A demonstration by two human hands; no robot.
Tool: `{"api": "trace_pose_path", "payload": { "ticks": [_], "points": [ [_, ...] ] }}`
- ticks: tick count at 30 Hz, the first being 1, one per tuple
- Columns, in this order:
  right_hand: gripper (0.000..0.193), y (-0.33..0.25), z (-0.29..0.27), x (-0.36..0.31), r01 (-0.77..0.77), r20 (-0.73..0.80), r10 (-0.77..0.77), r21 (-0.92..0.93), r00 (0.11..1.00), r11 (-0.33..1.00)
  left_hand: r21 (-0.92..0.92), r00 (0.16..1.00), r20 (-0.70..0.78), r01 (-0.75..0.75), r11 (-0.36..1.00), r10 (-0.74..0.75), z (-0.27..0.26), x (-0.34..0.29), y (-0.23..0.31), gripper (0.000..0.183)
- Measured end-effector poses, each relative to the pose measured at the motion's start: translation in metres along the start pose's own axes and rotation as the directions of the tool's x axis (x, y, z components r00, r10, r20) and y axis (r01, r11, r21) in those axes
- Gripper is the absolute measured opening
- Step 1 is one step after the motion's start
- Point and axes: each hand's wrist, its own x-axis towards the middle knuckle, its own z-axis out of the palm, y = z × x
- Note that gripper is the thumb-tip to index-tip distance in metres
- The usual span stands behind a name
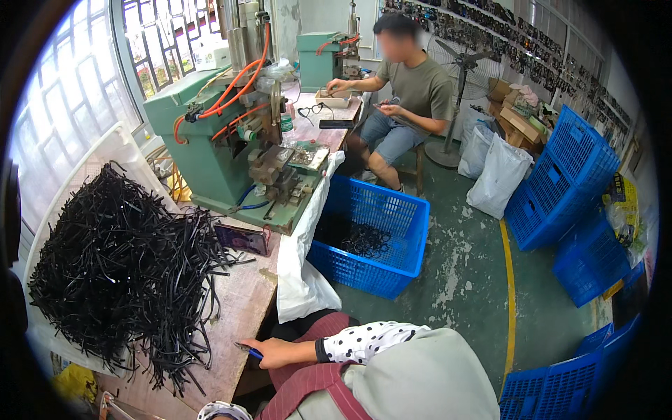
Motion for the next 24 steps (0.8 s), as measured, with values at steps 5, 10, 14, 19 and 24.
{"api": "trace_pose_path", "payload": {
  "ticks": [5, 10, 14, 19, 24],
  "points": [
    [0.089, -0.004, -0.001, 0.001, 0.004, 0.015, -0.004, -0.010, 1.000, 1.000, 0.027, 0.999, 0.023, 0.029, 0.999, -0.030, 0.004, -0.002, -0.001, 0.029],
    [0.089, -0.003, 0.002, 0.002, 0.005, 0.010, -0.005, 0.006, 1.000, 1.000, 0.048, 0.997, 0.041, 0.063, 0.997, -0.065, 0.008, -0.004, -0.003, 0.027],
    [0.089, 0.003, 0.005, 0.004, 0.033, -0.045, -0.033, 0.002, 0.998, 0.999, 0.060, 0.994, 0.051, 0.093, 0.994, -0.096, 0.012, -0.007, -0.005, 0.025],
    [0.089, 0.000, 0.007, 0.005, 0.042, -0.033, -0.042, 0.015, 0.999, 0.999, 0.073, 0.990, 0.069, 0.116, 0.991, -0.121, 0.020, -0.010, -0.008, 0.022],
    [0.089, 0.006, 0.009, 0.008, 0.042, -0.042, -0.041, 0.009, 0.998, 0.999, 0.072, 0.986, 0.093, 0.132, 0.989, -0.138, 0.024, -0.015, -0.010, 0.020]
  ]
}}
